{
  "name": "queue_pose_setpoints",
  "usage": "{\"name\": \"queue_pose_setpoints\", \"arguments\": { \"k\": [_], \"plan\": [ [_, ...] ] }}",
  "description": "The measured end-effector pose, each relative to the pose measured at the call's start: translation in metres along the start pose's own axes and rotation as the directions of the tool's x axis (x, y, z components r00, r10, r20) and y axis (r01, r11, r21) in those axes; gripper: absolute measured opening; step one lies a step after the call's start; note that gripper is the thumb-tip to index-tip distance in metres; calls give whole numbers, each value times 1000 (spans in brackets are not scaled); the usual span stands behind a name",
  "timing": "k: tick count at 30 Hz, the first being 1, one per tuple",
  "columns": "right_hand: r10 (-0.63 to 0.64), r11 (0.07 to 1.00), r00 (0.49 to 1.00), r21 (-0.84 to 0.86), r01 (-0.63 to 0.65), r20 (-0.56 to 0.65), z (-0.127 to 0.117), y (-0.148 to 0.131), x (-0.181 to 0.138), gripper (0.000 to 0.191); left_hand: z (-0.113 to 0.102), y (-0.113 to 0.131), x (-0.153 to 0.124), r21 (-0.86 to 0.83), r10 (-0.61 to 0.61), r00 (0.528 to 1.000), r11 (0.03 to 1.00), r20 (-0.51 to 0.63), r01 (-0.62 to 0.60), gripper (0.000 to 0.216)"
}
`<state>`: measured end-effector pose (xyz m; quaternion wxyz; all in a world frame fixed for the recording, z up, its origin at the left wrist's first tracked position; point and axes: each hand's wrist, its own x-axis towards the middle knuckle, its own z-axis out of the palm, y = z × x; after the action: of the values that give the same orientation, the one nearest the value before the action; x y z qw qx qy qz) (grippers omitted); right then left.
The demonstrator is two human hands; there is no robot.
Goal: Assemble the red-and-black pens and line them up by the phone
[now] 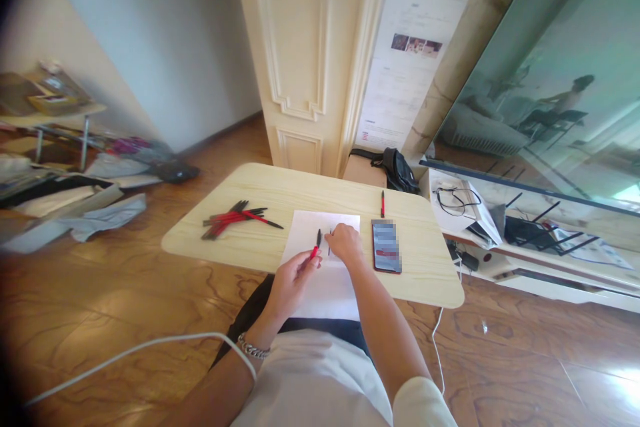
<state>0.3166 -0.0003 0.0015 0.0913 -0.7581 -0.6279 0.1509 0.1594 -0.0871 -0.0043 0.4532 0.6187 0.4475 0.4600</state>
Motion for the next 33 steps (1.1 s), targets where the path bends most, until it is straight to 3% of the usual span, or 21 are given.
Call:
{"name": "queue_pose_setpoints", "arguments": {
  "k": [5, 7, 9, 13, 16, 18, 25, 33],
  "plan": [
    [59, 998, 998, -7, -59, -9, 2, 0, 4, 26, 0, -4, 2, -34, -7, 1000, 999, -1, 7, 36],
    [40, 994, 999, 101, -38, -23, -2, 2, 4, 23, 0, -5, 2, -64, -14, 1000, 998, 0, 14, 37],
    [4, 943, 999, 334, 9, -39, -8, 4, 1, 21, 1, -6, 3, -86, -24, 1000, 996, 6, 24, 39],
    [-53, 586, 984, 793, 167, -168, -29, 4, -13, 31, 3, -7, 4, -103, -39, 999, 994, 2, 39, 42],
    [-35, 358, 964, 897, 258, -263, -45, -2, -29, 34, 4, -6, 3, -91, -36, 999, 995, -1, 36, 42],
    [-21, 284, 956, 915, 285, -291, -52, -7, -38, 33, 5, -5, 3, -77, -29, 1000, 997, 2, 29, 41],
    [-43, 257, 951, 916, 308, -307, -47, -17, -46, 28, 2, 0, 3, -33, -4, 1000, 999, 23, 5, 38],
    [-135, 332, 965, 908, 257, -223, -28, -16, -60, 26, 3, -3, 5, -88, -24, 999, 996, 34, 27, 40]
  ]
}}
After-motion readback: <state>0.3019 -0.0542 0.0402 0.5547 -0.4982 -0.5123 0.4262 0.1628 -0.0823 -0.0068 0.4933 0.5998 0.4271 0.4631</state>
